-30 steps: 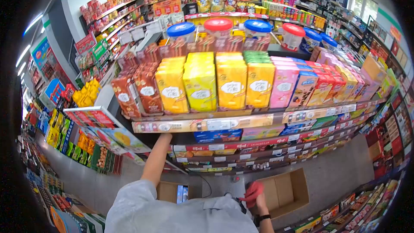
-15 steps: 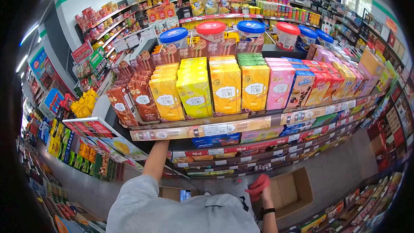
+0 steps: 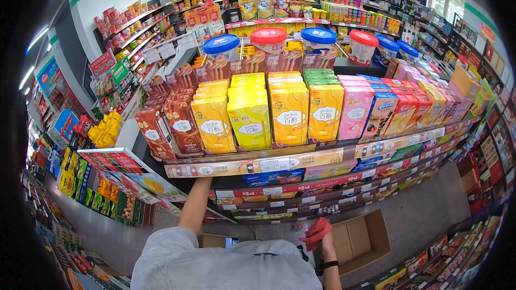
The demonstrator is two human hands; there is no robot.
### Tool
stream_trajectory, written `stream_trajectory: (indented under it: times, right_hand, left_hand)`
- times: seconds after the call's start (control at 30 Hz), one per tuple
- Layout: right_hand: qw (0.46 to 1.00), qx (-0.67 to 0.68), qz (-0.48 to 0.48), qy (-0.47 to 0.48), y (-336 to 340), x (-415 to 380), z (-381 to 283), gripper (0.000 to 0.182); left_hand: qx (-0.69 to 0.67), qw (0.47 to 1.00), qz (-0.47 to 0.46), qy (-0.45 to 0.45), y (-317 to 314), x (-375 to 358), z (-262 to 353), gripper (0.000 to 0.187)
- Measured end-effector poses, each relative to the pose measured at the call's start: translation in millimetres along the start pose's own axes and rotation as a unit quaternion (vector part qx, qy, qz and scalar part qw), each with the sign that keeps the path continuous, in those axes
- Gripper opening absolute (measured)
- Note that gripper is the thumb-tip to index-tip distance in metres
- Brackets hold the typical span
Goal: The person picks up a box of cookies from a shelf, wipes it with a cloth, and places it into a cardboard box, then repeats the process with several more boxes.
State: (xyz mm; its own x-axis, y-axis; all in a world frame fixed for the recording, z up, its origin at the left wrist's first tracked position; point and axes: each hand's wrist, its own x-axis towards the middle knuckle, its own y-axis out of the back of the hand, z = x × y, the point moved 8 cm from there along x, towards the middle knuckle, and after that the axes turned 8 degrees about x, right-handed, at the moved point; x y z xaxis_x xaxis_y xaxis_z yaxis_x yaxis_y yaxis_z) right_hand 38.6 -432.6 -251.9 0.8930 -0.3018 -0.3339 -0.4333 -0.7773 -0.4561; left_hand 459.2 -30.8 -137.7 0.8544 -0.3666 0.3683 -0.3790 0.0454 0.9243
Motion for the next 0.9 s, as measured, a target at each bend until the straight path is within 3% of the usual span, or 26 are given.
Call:
stream_trajectory:
  times: [0.13,0.27,0.3,0.37,0.47,0.67,0.77,0.8,0.9]
  right_hand:
    - [0.999,0.004,-0.051,0.006,3,4,1,0.057]
    - [0.999,-0.012,-0.032,-0.019,3,6,-6,0.051]
    - [0.999,-0.023,-0.032,-0.013,3,8,-5,0.048]
    - [0.999,-0.04,-0.035,-0.009,3,14,-6,0.045]
    - [0.997,-0.057,-0.057,-0.012,-3,21,-9,0.042]
    - [0.972,-0.156,-0.172,0.046,-66,14,-42,0.028]
    - [0.962,-0.104,-0.237,0.09,-140,-15,-85,0.026]
    - [0.971,-0.069,-0.224,0.036,-142,-14,-73,0.028]
    - [0.946,0.037,-0.32,0.017,-222,-50,-117,0.043]
  left_hand:
    - [0.006,0.999,0.041,-0.01,8,-25,2,0.03]
    - [0.028,0.995,0.097,-0.018,28,-65,23,0.029]
    - [0.075,0.991,0.11,-0.029,45,-67,35,0.026]
    - [-0.016,0.999,-0.002,0.047,62,-71,38,0.03]
    - [-0.039,0.996,0.073,0.034,137,-85,65,0.041]
    - [-0.154,0.973,0.152,0.072,223,-144,103,0.048]
    - [-0.205,0.96,0.187,0.035,239,-181,125,0.047]
    - [-0.217,0.954,0.204,0.021,246,-191,137,0.051]
    - [-0.269,0.941,0.204,-0.008,273,-213,174,0.061]
